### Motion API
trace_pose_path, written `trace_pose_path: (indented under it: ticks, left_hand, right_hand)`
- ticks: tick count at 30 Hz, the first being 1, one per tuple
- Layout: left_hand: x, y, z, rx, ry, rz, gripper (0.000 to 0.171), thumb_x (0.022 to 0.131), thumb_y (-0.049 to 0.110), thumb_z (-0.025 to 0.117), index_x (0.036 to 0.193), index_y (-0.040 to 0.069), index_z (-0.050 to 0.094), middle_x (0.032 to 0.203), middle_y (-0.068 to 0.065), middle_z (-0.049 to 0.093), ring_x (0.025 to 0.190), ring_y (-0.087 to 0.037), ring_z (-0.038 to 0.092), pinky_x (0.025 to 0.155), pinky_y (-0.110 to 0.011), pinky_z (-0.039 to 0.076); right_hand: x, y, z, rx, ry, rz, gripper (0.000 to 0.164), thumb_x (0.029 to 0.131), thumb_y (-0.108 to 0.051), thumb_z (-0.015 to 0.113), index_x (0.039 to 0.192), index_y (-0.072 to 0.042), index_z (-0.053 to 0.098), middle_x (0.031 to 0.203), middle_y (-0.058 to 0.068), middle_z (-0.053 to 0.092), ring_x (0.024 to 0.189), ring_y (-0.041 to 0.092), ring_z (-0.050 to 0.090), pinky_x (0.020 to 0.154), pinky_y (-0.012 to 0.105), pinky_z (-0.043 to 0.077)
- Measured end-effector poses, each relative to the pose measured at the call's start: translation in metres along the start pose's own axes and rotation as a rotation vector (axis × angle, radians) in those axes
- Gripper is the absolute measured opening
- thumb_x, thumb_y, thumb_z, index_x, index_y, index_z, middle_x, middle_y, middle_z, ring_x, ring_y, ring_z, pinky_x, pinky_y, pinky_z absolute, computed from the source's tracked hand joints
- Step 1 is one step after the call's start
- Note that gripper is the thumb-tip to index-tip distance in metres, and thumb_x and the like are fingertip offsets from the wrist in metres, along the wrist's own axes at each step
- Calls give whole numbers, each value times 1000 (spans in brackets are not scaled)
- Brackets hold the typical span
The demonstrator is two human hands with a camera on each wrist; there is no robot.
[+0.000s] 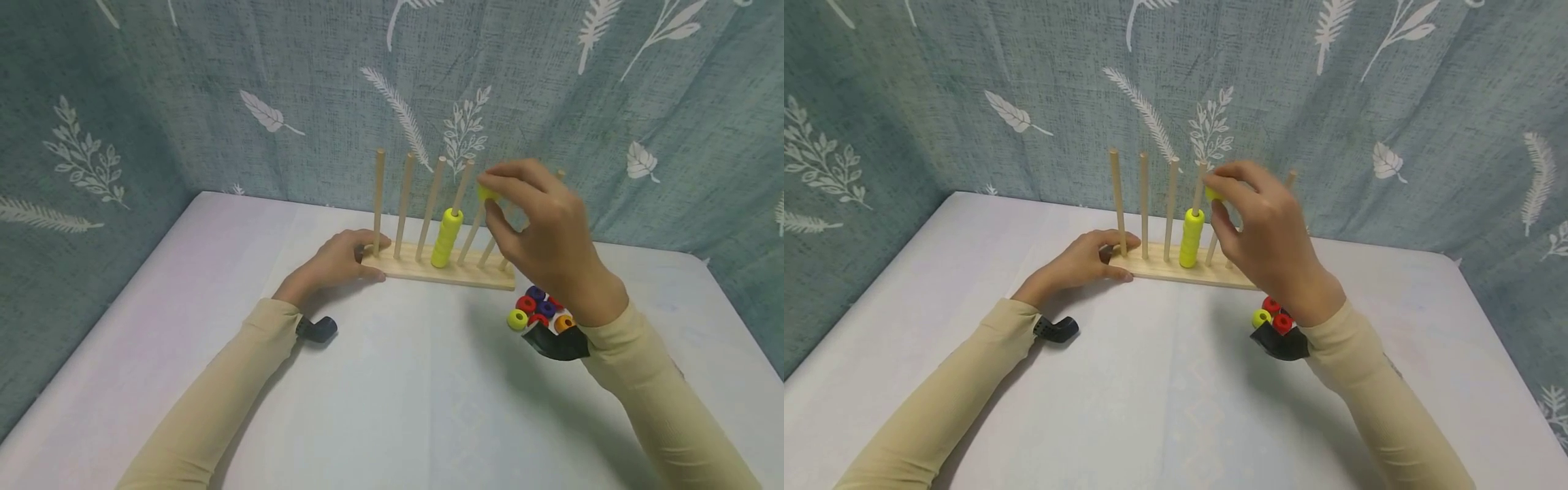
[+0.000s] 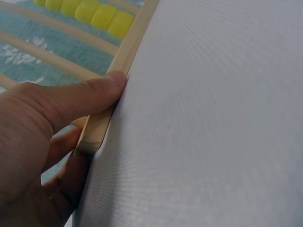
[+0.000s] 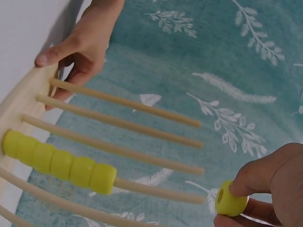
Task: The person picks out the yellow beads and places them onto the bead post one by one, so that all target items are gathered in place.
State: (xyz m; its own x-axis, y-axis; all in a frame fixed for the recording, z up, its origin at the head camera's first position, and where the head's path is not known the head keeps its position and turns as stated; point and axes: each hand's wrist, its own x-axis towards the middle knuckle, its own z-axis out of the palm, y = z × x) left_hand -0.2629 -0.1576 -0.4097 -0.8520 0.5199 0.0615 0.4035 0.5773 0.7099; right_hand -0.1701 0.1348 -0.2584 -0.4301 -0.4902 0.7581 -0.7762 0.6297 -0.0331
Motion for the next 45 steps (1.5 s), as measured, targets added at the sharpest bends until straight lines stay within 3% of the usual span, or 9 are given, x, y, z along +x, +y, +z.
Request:
trace_pose_path:
  ticks: [14, 18, 36, 45]
  left_hand:
    - [-2, 1, -1, 7, -2, 4, 61, 78, 22, 88, 134, 13, 64, 137, -5, 60, 122, -26, 56, 94, -44, 48]
    - [-1, 0, -1, 2, -7, 7, 61, 79, 22, 88, 134, 13, 64, 137, -5, 61, 120, -25, 57, 93, -44, 48]
    - [1, -4, 1, 0, -7, -1, 60, 78, 22, 88, 133, 14, 65, 136, -3, 61, 131, -25, 50, 104, -45, 41]
    - [2, -4, 2, 6, 3, -8, 60, 77, 22, 89, 132, 16, 66, 136, -2, 61, 130, -25, 51, 103, -46, 41]
  right_hand:
    - [29, 9, 3, -37, -38, 5, 28, 87, 10, 66, 115, 9, 70, 110, 23, 65, 96, 33, 64, 77, 45, 55]
    - [32, 15, 5, -34, -61, 50, 29, 87, 10, 66, 116, 9, 70, 111, 22, 65, 92, 32, 63, 78, 44, 54]
    - [42, 17, 14, -30, -196, 100, 28, 89, 8, 65, 116, 6, 70, 110, 18, 66, 97, 31, 64, 81, 44, 54]
    - [39, 16, 9, -38, -169, 89, 27, 89, 5, 66, 116, 6, 70, 111, 19, 67, 98, 33, 65, 81, 46, 54]
